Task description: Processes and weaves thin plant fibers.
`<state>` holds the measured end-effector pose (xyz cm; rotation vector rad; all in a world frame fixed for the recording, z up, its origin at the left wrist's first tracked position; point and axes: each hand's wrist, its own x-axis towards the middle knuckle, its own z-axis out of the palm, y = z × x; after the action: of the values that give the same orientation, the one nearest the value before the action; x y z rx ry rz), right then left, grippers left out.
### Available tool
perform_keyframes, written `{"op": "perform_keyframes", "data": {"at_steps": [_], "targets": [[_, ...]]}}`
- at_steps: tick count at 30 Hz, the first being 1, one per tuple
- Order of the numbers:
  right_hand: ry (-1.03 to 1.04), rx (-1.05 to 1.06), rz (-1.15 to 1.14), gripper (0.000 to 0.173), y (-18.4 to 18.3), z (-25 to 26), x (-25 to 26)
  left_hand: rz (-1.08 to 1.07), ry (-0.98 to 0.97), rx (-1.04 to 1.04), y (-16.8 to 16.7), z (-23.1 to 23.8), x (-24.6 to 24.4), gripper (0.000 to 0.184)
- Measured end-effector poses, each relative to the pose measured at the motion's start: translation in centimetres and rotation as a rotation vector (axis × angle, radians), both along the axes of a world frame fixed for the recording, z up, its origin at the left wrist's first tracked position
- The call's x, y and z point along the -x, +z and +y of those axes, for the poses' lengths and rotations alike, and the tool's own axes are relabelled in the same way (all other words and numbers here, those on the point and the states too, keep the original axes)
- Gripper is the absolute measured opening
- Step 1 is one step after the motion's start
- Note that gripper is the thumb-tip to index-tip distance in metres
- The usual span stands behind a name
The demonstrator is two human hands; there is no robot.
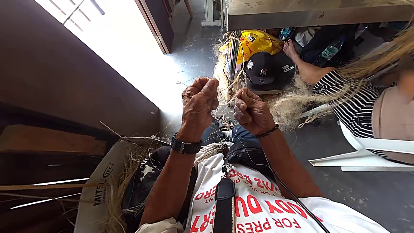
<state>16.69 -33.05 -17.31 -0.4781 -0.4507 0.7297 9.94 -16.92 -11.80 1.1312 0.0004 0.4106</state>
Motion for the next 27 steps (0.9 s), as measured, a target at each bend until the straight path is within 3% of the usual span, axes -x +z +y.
{"op": "perform_keyframes", "data": {"at_steps": [13, 17, 27], "targets": [[-0.170, 0.324, -0.115, 0.023, 0.8, 0.4, 0.6, -0.072, 0.163, -0.135, 1.5, 3.2, 1.1, 0.018], [-0.195, 0.340, -0.133, 0.022, 1.1, 0.5, 0.8, -0.052, 0.275, -0.211, 1.8, 4.6, 1.3, 0.016], [-0.188, 0.339, -0.141, 0.023, 1.1, 0.7, 0.8, -0.080, 0.430, -0.116, 3.1, 8.3, -0.1, 0.016]]}}
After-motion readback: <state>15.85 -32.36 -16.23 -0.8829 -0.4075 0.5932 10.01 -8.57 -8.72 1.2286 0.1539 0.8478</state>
